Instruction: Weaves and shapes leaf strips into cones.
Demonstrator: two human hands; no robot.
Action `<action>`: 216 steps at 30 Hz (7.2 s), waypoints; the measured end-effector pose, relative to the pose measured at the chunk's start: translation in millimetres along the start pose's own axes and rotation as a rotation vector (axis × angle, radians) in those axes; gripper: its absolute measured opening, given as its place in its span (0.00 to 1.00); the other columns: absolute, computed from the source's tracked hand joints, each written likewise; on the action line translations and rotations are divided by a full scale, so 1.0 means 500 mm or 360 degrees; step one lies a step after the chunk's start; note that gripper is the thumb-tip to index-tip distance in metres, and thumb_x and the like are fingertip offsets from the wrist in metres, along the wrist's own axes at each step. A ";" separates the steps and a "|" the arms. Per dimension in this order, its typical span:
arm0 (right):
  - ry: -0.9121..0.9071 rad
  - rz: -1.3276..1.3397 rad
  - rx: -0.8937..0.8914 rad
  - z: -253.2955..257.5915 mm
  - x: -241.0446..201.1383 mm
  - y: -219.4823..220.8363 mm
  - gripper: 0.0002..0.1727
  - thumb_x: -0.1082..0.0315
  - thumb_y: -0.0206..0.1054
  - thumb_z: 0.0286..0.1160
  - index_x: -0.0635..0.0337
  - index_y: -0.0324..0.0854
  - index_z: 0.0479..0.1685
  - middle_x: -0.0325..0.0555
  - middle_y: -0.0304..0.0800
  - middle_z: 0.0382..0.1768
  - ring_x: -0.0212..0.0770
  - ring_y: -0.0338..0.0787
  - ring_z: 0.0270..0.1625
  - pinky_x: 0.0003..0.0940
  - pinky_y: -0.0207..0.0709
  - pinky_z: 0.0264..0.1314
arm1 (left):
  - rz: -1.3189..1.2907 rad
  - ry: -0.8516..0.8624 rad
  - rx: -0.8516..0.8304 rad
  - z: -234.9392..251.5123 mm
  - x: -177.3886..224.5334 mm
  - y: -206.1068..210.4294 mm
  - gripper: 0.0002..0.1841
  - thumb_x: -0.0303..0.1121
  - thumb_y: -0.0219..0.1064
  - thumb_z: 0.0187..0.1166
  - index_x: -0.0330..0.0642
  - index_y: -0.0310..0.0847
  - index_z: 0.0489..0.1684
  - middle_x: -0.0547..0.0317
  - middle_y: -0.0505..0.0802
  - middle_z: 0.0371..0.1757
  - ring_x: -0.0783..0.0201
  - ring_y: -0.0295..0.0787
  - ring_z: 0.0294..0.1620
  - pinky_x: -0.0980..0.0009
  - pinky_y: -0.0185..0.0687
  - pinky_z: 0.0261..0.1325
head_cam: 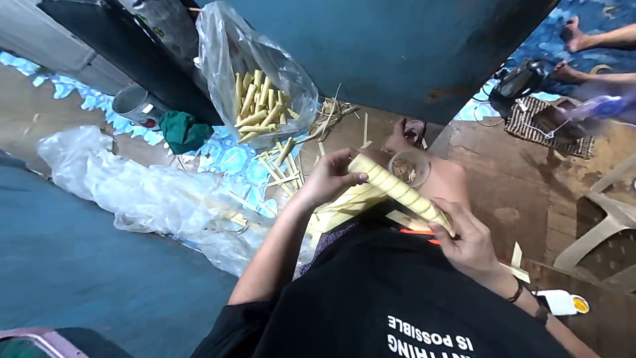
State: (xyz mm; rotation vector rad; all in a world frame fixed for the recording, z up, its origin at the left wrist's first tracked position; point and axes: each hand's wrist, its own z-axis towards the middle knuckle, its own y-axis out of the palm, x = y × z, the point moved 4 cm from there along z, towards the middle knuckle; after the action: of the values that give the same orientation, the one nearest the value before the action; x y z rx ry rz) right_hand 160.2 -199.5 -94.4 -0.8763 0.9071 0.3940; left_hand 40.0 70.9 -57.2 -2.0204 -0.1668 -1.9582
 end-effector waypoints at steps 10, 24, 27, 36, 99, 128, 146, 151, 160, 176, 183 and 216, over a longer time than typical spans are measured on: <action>0.0985 0.1690 -0.0676 -0.001 -0.016 0.019 0.27 0.47 0.41 0.95 0.56 0.81 0.58 0.39 0.91 0.28 0.29 0.88 0.22 0.21 0.83 0.22 | -0.0427 0.0087 0.0210 0.002 -0.013 -0.007 0.09 0.19 0.71 0.70 0.43 0.83 0.42 0.68 0.93 0.38 0.75 0.90 0.39 0.74 0.89 0.47; 0.1403 0.1766 -0.0709 0.164 -0.071 0.147 0.33 0.54 0.24 0.96 0.62 0.75 0.45 0.40 0.83 0.17 0.31 0.84 0.17 0.21 0.80 0.19 | -0.0638 0.0134 -0.0244 0.038 -0.041 0.041 0.10 0.26 0.65 0.77 0.54 0.78 0.50 0.70 0.91 0.44 0.73 0.89 0.48 0.70 0.86 0.55; 0.1232 0.1453 -0.0850 0.160 -0.044 0.162 0.28 0.60 0.29 0.97 0.63 0.76 0.48 0.39 0.84 0.21 0.29 0.85 0.20 0.22 0.82 0.23 | -0.0564 -0.0022 -0.0153 0.008 -0.076 0.029 0.08 0.30 0.66 0.79 0.57 0.79 0.49 0.70 0.91 0.44 0.74 0.88 0.45 0.74 0.87 0.49; 0.0866 -0.0961 -0.0859 0.252 0.274 0.110 0.14 0.66 0.61 0.85 0.66 0.88 0.53 0.66 0.91 0.51 0.68 0.89 0.59 0.69 0.80 0.61 | -0.0780 -0.0029 0.0183 -0.037 -0.130 -0.054 0.09 0.32 0.70 0.78 0.61 0.82 0.48 0.70 0.91 0.45 0.73 0.89 0.45 0.72 0.88 0.51; 0.0885 -0.0155 -0.0532 0.245 0.259 0.047 0.13 0.72 0.73 0.76 0.59 0.89 0.57 0.51 0.95 0.46 0.44 0.94 0.47 0.47 0.86 0.58 | -0.1203 -0.0023 -0.0501 0.011 -0.010 0.117 0.11 0.36 0.80 0.68 0.60 0.87 0.44 0.69 0.91 0.40 0.72 0.89 0.44 0.71 0.86 0.53; -0.0336 0.0537 -0.0029 0.177 -0.131 -0.004 0.02 0.74 0.75 0.68 0.62 0.88 0.35 0.38 0.90 0.43 0.27 0.90 0.48 0.23 0.88 0.53 | -0.0793 0.0085 -0.0642 -0.003 0.039 0.131 0.10 0.23 0.63 0.80 0.49 0.74 0.50 0.67 0.89 0.43 0.76 0.87 0.42 0.77 0.85 0.46; 0.0536 -0.0504 -0.0953 0.001 0.162 0.029 0.21 0.60 0.83 0.62 0.62 0.87 0.50 0.55 0.87 0.46 0.55 0.89 0.48 0.57 0.82 0.53 | -0.0226 -0.0078 0.1073 -0.026 -0.080 -0.077 0.08 0.27 0.63 0.85 0.36 0.77 0.56 0.57 0.90 0.47 0.65 0.91 0.45 0.63 0.90 0.52; 0.0559 -0.0592 -0.1145 -0.013 0.169 0.041 0.15 0.59 0.77 0.73 0.62 0.92 0.47 0.57 0.90 0.51 0.57 0.88 0.59 0.56 0.79 0.66 | -0.0334 -0.0051 0.1134 -0.034 -0.084 -0.026 0.10 0.31 0.60 0.89 0.40 0.76 0.61 0.59 0.90 0.52 0.67 0.91 0.49 0.65 0.88 0.57; 0.0453 -0.0157 -0.0730 0.041 0.084 0.011 0.22 0.65 0.62 0.82 0.66 0.73 0.71 0.55 0.91 0.49 0.47 0.92 0.48 0.48 0.85 0.55 | -0.0689 -0.0222 0.0578 -0.025 -0.051 0.057 0.15 0.25 0.58 0.83 0.43 0.78 0.65 0.62 0.89 0.55 0.69 0.86 0.53 0.65 0.83 0.61; -0.0090 -0.0495 -0.0252 0.126 -0.053 0.058 0.16 0.68 0.60 0.81 0.59 0.84 0.63 0.53 0.92 0.44 0.50 0.93 0.37 0.49 0.87 0.38 | -0.0785 -0.0322 0.0014 -0.025 -0.013 0.141 0.32 0.16 0.70 0.65 0.44 0.70 0.73 0.59 0.89 0.60 0.68 0.90 0.50 0.67 0.89 0.55; 0.0308 -0.0288 -0.0940 0.037 0.082 0.043 0.20 0.62 0.56 0.88 0.65 0.80 0.69 0.64 0.91 0.46 0.60 0.92 0.46 0.59 0.83 0.53 | -0.0414 0.0004 0.0556 -0.024 -0.035 -0.189 0.19 0.27 0.67 0.72 0.49 0.75 0.61 0.72 0.93 0.44 0.76 0.90 0.41 0.73 0.89 0.50; 0.0441 -0.0510 -0.0945 0.053 0.103 0.011 0.15 0.57 0.69 0.83 0.55 0.92 0.55 0.53 0.93 0.51 0.55 0.91 0.56 0.62 0.82 0.62 | 0.1017 -0.0297 0.0399 -0.125 -0.060 -0.061 0.11 0.36 0.66 0.84 0.38 0.88 0.49 0.50 0.93 0.48 0.55 0.90 0.48 0.50 0.86 0.50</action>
State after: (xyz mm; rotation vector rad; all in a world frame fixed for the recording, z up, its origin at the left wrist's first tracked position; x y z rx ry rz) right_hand 200.2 -177.6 -130.9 -1.6294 0.8930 0.2661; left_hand -30.4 84.5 -81.6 -1.7936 0.1674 -1.2892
